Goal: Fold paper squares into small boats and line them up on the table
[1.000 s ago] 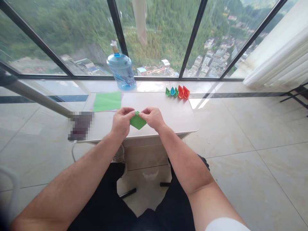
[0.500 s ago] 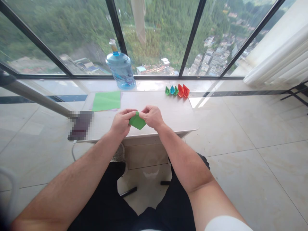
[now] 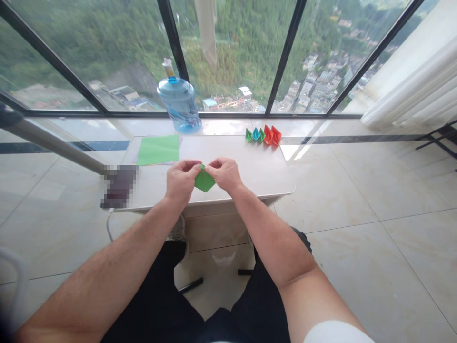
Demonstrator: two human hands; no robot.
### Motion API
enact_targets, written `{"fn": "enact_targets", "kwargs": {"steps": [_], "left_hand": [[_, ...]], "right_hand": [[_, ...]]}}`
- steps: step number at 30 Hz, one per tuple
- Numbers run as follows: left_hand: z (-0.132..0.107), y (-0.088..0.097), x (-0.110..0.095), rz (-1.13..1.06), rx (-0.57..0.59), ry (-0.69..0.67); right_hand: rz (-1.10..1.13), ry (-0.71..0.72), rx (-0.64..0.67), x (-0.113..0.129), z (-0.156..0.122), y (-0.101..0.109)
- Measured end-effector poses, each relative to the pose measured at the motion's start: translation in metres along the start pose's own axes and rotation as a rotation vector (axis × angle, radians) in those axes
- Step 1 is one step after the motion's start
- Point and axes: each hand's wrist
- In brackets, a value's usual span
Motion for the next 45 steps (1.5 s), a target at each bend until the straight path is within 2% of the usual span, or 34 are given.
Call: {"fn": "enact_targets", "kwargs": {"steps": [17,23,30,37,41,45], "left_hand": [[-0.001,-0.002,0.002,-0.099,0.038,0.081],[0.004,0.005,0.002,0.056,0.096,0.12],[0.006,0.01,0.004,0.245,0.106,0.017],[0.002,0.008,0.002,0.244,0.116,-0.029],[0.004,0.009,0.0,0.222,0.092,-0.023],[0.011,0.013,-0.001,0.15,0.015,-0.01]], "right_hand": [[-0.107,0.001,-0.08,0.001,-0.002,-0.004],[-0.155,0.045,-0.061,0.001,-0.004,-0.004],[-0.163,0.051,-0.023,-0.003,-0.005,-0.004],[-0.172,0.048,-0.063,-0.002,-0.004,-0.004],[-0.163,0.058,-0.029,-0.001,-0.004,-0.003],[-0.239,0.004,0.088,0.001,-0.005,0.002]]}}
Point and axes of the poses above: each hand's wrist, its own z-axis towards the middle knuckle, its own y-axis out of the back of the hand, x = y × z, and after that the axes turned 3 degrees about x, right-handed
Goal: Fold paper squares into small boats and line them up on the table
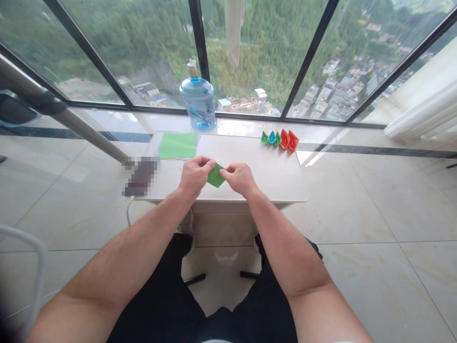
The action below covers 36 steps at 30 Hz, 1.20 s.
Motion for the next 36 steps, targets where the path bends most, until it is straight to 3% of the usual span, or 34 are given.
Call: {"fn": "enact_targets", "kwargs": {"steps": [4,9,14,22,29,36], "left_hand": [[0.006,0.004,0.0,0.009,-0.042,0.005],[0.004,0.003,-0.001,0.013,-0.036,0.029],[0.003,0.002,0.0,0.03,0.032,0.018],[0.01,0.012,-0.002,0.098,0.248,0.085],[0.012,0.02,-0.005,0.15,0.372,0.135],[0.01,0.021,-0.009,0.254,0.479,0.166]], "right_hand": [[-0.07,-0.003,0.087,0.004,0.0,0.007],[-0.176,0.01,0.099,0.006,0.001,0.01],[-0.122,0.047,0.051,0.0,0.002,0.014],[0.038,0.083,0.004,-0.005,0.007,0.019],[0.33,0.016,0.024,-0.004,0.007,0.016],[0.383,-0.005,-0.056,-0.009,0.011,0.016]]}}
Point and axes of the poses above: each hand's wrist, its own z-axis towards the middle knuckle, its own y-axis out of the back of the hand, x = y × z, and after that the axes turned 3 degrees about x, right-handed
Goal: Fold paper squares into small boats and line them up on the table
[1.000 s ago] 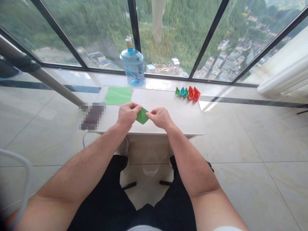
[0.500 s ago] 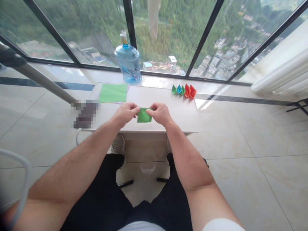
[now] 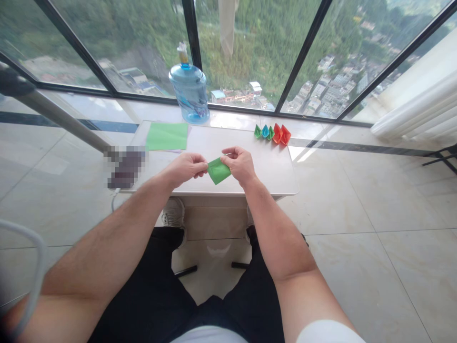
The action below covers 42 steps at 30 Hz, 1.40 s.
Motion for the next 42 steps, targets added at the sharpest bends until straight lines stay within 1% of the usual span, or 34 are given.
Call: {"fn": "enact_targets", "kwargs": {"steps": [3,7,10,12,13,15,17,18,20,23,26,29,33,37,40,42], "left_hand": [[-0.005,0.002,-0.006,0.042,0.073,0.031],[-0.01,0.004,-0.012,0.093,0.156,0.045],[-0.011,0.003,-0.014,0.106,0.169,0.063],[-0.01,0.002,-0.013,0.076,0.158,0.067],[-0.009,0.001,-0.012,0.043,0.146,0.068],[-0.006,-0.001,-0.009,-0.083,0.097,0.09],[-0.002,-0.005,-0.005,-0.314,0.019,0.136],[-0.001,-0.007,-0.004,-0.47,-0.021,0.148],[0.001,-0.012,-0.001,-0.744,-0.084,0.148],[0.002,-0.019,0.0,-0.932,-0.176,0.18],[0.001,-0.025,-0.001,-0.989,-0.232,0.201],[0.0,-0.031,-0.002,-0.996,-0.244,0.218],[-0.002,-0.04,-0.001,-0.997,-0.26,0.194],[-0.001,-0.045,0.001,-0.987,-0.334,0.159],[0.001,-0.045,0.003,-0.991,-0.365,0.137],[0.001,-0.046,0.004,-0.999,-0.363,0.114]], "right_hand": [[-0.018,0.011,0.025,0.001,-0.001,0.0],[-0.049,0.047,0.126,0.002,-0.003,-0.001],[-0.057,0.05,0.19,0.001,-0.004,-0.002],[-0.042,0.036,0.189,0.001,-0.003,-0.004],[-0.02,0.03,0.159,0.0,-0.003,-0.005],[0.057,0.034,0.054,0.0,-0.002,-0.008],[0.156,0.048,-0.031,0.001,-0.001,-0.009],[0.196,0.059,-0.041,0.002,-0.001,-0.01],[0.231,0.087,-0.01,0.003,-0.002,-0.011],[0.192,0.145,0.046,0.001,-0.003,-0.014],[0.133,0.202,0.053,-0.005,-0.003,-0.02],[0.062,0.241,-0.01,-0.011,-0.002,-0.024],[0.004,0.227,-0.081,-0.015,-0.003,-0.028],[-0.008,0.215,-0.123,-0.014,-0.006,-0.031],[0.04,0.221,-0.086,-0.011,-0.008,-0.033],[0.046,0.218,-0.049,-0.011,-0.009,-0.035]]}}
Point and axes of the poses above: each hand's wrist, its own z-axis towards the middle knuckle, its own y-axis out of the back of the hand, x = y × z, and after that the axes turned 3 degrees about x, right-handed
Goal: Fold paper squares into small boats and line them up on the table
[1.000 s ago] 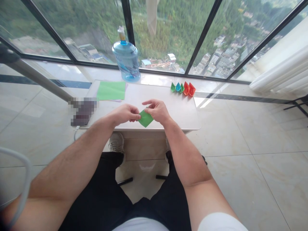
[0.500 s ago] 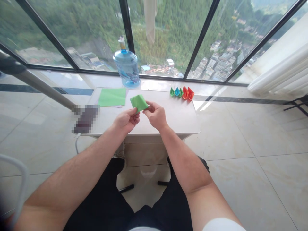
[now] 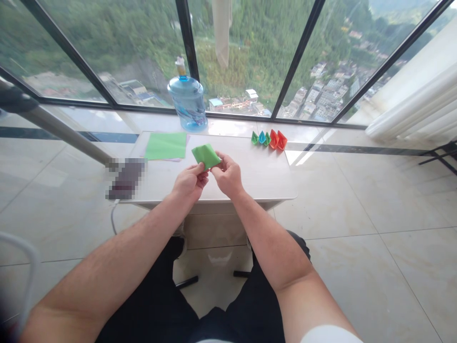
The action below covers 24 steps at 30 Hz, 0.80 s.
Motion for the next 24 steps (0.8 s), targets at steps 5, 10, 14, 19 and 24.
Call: {"fn": "enact_targets", "kwargs": {"steps": [5,10,14,19,24], "left_hand": [[-0.004,-0.001,0.007,-0.016,0.05,-0.017],[-0.008,-0.003,0.01,-0.018,0.063,-0.028],[-0.007,-0.003,0.01,0.003,0.062,-0.06],[-0.008,-0.004,0.012,0.004,0.049,-0.064],[-0.012,-0.005,0.016,0.032,0.062,-0.067]], "right_hand": [[-0.085,-0.062,-0.113,0.0,-0.003,-0.006],[-0.077,-0.096,-0.171,0.004,-0.006,-0.009],[-0.015,-0.107,-0.189,0.002,-0.005,-0.008],[0.13,-0.124,-0.229,-0.004,-0.002,-0.007],[0.188,-0.127,-0.293,-0.002,-0.001,-0.005]]}}
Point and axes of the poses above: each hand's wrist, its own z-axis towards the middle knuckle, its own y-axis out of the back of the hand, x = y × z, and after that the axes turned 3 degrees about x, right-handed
